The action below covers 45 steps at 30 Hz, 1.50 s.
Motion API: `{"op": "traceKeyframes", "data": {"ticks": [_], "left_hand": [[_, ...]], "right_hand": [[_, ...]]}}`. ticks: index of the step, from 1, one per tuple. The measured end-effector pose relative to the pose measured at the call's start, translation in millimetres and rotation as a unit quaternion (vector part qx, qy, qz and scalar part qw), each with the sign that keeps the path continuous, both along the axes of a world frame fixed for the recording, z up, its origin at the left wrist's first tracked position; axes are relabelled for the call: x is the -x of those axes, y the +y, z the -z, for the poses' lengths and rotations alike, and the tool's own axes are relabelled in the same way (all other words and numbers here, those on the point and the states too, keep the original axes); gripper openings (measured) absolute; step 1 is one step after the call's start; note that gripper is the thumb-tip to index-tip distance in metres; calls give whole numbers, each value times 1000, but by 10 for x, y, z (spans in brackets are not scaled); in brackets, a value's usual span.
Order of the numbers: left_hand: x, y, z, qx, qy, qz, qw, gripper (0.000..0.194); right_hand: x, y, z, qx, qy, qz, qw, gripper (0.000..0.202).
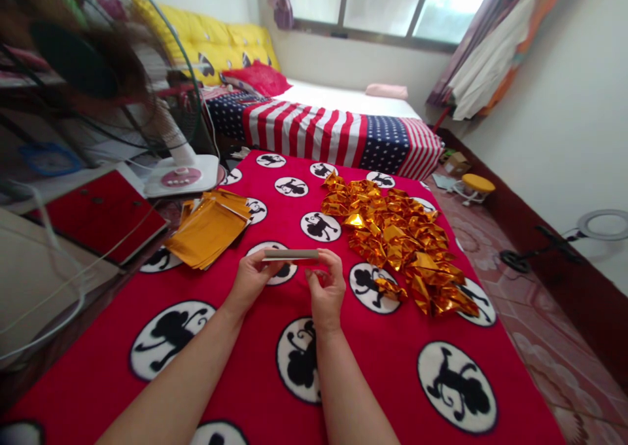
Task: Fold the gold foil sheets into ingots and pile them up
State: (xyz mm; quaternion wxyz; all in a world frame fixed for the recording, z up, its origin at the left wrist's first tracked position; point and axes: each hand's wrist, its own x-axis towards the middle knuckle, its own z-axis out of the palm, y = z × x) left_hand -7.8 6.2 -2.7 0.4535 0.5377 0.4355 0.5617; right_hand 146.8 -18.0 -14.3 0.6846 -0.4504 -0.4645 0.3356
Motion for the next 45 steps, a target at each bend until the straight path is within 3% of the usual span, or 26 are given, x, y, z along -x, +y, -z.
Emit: {"op": "traceKeyframes", "data": {"ticks": [6,12,17,20,24,30,35,40,45], "left_hand": [[16,13,-9,-14,8,-1,1000,17],[45,34,28,-23,36,-7,999,19],[48,6,15,-111,144,-96,979,67],[59,-43,-48,-165,228,-122,952,63],[115,-60,-73,-220,321,-69,919,41],[286,54,79,-204,368,59,905,57],[404,112,122,-162,344,110,918,54],[435,131,70,-98,303,139,938,16],[440,125,27,-105,261,142,949,8]], "right_hand": [[-19,-12,-50,-20,-38,39,998,37],[-28,-44,-65,-20,-144,70,987,7],[-7,-50,-42,0,-187,83,979,11],[-4,-31,-14,25,-197,65,978,15],[-30,-7,33,32,-235,39,971,21],[-88,-16,63,32,-287,0,957,26],[-127,-83,-39,36,-310,-37,949,24],[-152,-110,-80,53,-295,-58,952,12],[-173,-121,-52,50,-304,-54,950,14]]}}
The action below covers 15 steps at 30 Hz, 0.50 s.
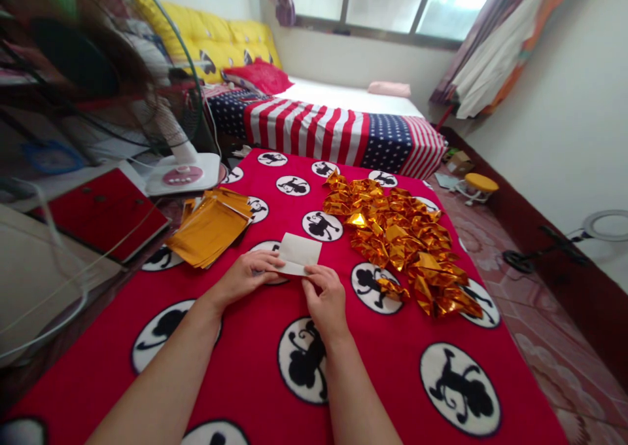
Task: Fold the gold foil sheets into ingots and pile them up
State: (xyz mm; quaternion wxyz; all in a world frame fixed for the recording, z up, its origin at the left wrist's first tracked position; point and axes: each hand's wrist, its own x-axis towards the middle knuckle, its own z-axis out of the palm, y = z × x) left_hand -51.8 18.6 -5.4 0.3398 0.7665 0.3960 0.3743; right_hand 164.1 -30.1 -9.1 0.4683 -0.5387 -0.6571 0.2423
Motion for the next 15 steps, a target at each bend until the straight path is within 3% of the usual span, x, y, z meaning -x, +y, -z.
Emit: {"op": "traceKeyframes", "data": {"ticks": [8,15], "left_hand": [[2,-118,-88,16,33,11,999,9],[-47,-96,-70,13,97,-67,993,9]], "right_hand": [[-27,-120,-49,6,-16,-4,1000,17],[38,-110,-32,-9,-59,57,997,19]]}}
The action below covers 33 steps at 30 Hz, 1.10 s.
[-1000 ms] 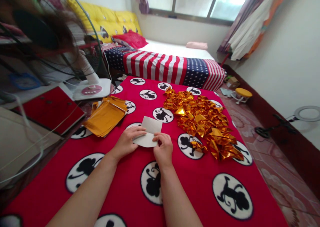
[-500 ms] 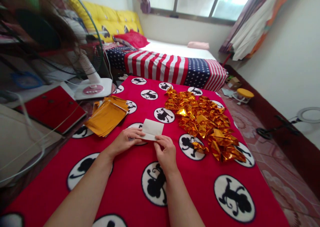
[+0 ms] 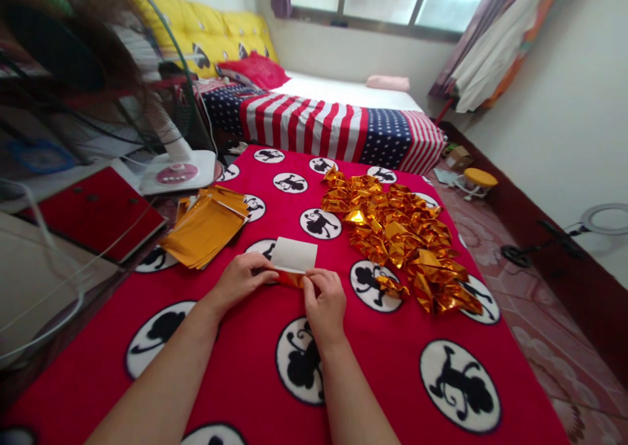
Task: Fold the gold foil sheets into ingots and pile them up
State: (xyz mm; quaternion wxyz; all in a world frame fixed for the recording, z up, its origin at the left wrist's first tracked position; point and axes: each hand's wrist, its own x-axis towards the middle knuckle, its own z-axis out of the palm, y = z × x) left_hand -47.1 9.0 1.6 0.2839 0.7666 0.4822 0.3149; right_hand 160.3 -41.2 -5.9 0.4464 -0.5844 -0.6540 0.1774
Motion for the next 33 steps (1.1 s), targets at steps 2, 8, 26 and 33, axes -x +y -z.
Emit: {"op": "traceKeyframes", "data": {"ticks": [2,8,26,33], "left_hand": [[-7,16,7,-27,31,-13,999,9],[-6,31,6,-53,85,-56,993,19],[-6,10,-33,-34,119,-77,989,15],[-5,28,9,-47,127,-86,987,16]], "right_hand": [[12,28,24,1,-24,27,999,20],[18,65,56,49,-99,105,988,16],[41,60,-8,72,-133,118,981,13],[44,64,-41,85,-149,123,977,12]]}}
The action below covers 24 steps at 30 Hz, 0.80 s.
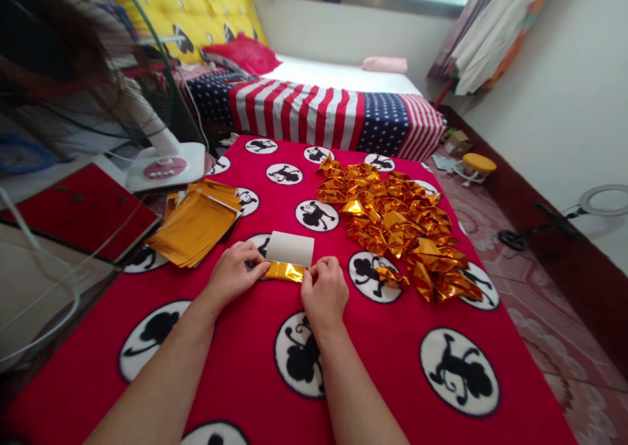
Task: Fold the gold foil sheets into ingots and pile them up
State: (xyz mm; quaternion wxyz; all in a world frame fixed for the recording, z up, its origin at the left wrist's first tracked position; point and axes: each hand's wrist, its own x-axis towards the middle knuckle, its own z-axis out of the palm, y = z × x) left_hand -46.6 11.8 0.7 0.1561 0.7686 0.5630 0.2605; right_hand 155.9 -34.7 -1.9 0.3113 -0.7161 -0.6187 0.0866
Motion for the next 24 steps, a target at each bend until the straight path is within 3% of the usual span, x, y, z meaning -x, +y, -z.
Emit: {"op": "traceKeyframes", "data": {"ticks": [24], "left_hand": [[-42,-3,-2,-12,-6,-18,1000,19]], "right_hand": [[5,59,21,19,-6,21,1000,15]]}}
